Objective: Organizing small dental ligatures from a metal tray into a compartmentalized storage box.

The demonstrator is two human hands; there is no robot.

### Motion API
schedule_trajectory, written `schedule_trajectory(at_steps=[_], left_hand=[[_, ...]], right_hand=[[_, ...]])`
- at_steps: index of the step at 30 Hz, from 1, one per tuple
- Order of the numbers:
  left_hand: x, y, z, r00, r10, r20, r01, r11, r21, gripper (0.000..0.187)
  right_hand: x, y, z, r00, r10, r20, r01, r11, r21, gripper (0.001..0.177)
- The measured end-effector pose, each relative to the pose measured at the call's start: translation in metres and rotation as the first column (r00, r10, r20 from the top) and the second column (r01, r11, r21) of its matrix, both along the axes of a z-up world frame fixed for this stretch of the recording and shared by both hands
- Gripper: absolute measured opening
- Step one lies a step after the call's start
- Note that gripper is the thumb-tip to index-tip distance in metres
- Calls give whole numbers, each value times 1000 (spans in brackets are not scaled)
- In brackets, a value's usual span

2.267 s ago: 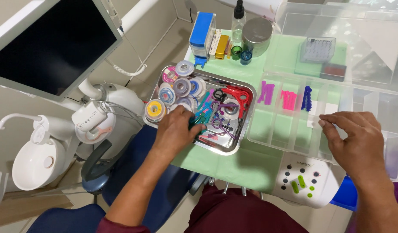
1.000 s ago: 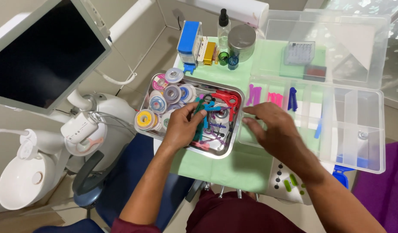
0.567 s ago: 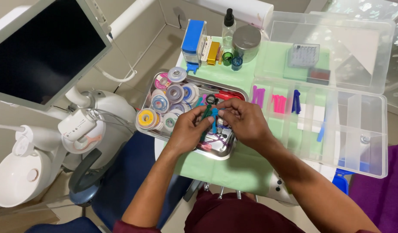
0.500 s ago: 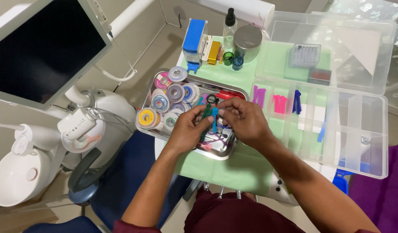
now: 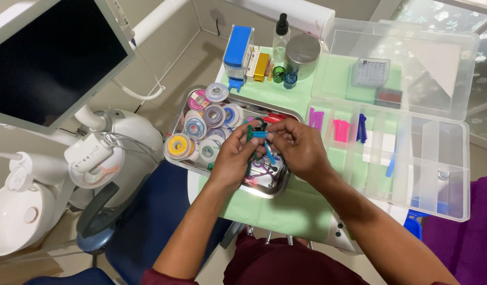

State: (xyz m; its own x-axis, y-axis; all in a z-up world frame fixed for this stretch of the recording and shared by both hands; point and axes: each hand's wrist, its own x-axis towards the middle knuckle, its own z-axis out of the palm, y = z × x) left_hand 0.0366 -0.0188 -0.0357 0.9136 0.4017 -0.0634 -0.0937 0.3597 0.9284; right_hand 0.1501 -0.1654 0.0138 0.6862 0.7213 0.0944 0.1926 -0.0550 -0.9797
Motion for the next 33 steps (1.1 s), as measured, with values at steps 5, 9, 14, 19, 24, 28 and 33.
schedule_trajectory(at_steps=[5,9,14,19,24,28,33], left_hand=[[3,0,6,994,109,-26,-111,989,-98,45],[-1,9,0,984,173,-46,-174,985,-19,34],[-5,12,4,972,217,-95,-226,968,-109,40],[-12,17,0,980,192,-48,-196,975,-100,51],[-15,17,0,994,109,-27,-109,994,-12,39],[-14,14,3,994,106,-40,-107,994,-33,36],[-12,12,7,988,128,-83,-130,991,-17,35]], right_hand=[[-3,-1,9,1000,-21,20,21,1000,-6,16],[2,-6,25,998,-39,49,41,998,-52,17],[6,-10,38,993,27,115,-5,981,-193,18],[15,-11,35,981,150,126,-113,957,-266,16],[29,-10,20,813,374,446,-258,918,-301,19],[20,-3,38,822,416,389,-279,889,-362,17],[25,4,20,783,476,399,-272,840,-470,20]])
